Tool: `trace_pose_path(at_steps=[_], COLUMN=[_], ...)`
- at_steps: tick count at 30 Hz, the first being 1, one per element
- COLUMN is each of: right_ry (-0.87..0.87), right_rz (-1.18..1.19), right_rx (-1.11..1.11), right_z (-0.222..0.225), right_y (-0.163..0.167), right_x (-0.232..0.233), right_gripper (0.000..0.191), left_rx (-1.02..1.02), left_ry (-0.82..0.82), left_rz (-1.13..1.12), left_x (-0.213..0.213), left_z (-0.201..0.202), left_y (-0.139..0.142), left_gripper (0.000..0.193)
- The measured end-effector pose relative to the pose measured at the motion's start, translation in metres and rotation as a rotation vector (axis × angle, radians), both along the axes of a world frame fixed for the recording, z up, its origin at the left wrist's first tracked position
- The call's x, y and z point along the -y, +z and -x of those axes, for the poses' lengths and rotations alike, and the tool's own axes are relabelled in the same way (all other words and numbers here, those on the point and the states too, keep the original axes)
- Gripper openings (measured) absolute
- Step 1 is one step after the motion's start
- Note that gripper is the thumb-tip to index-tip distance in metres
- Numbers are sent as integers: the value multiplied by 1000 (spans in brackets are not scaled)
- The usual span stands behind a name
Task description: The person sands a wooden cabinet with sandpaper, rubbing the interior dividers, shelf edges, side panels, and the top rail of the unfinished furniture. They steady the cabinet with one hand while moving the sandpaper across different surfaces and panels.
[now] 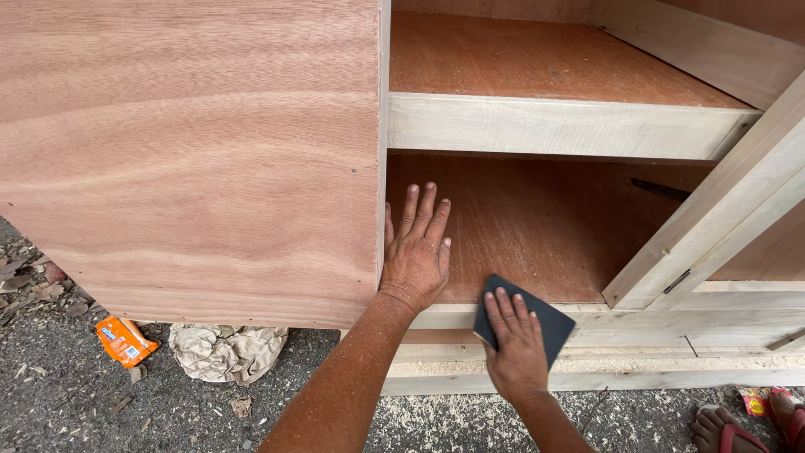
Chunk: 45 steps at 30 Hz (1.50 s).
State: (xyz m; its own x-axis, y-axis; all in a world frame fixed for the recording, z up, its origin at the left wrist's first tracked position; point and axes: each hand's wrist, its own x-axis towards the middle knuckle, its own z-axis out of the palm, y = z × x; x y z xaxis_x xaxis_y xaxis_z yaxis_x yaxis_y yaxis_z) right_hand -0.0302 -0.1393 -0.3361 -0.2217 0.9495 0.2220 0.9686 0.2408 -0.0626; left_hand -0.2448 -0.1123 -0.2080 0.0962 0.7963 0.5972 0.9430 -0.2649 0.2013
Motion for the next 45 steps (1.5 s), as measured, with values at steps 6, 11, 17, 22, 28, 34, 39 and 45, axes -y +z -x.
trace_pose_path(at_steps=[6, 11, 17, 22, 28, 34, 39, 45], right_ry=[-93, 295, 61, -255, 288, 496, 421, 673], right_rz=[-187, 306, -70, -276, 50, -165, -174, 84], right_rx=[-97, 42, -21, -337, -7, 297, 194, 208], right_z=[15, 124, 12, -59, 62, 12, -26, 77], right_y=[7, -2, -15, -15, -32, -13, -13, -21], right_x=[1, 34, 2, -24, 21, 4, 1, 6], right_gripper=[71, 65, 79, 71, 81, 82, 83, 82], left_rx=[73, 6, -38, -26, -62, -99, -64, -119], left_ry=[-37, -12, 0, 11, 29, 14, 21, 37], left_rz=[-10, -39, -70, -21, -28, -53, -13, -21], left_x=[3, 1, 2, 0, -4, -2, -6, -6], left_z=[-2, 1, 3, 3, 6, 7, 8, 10], left_y=[-1, -3, -6, -7, -9, -11, -12, -13], left_gripper=[59, 57, 58, 58, 55, 55, 54, 53])
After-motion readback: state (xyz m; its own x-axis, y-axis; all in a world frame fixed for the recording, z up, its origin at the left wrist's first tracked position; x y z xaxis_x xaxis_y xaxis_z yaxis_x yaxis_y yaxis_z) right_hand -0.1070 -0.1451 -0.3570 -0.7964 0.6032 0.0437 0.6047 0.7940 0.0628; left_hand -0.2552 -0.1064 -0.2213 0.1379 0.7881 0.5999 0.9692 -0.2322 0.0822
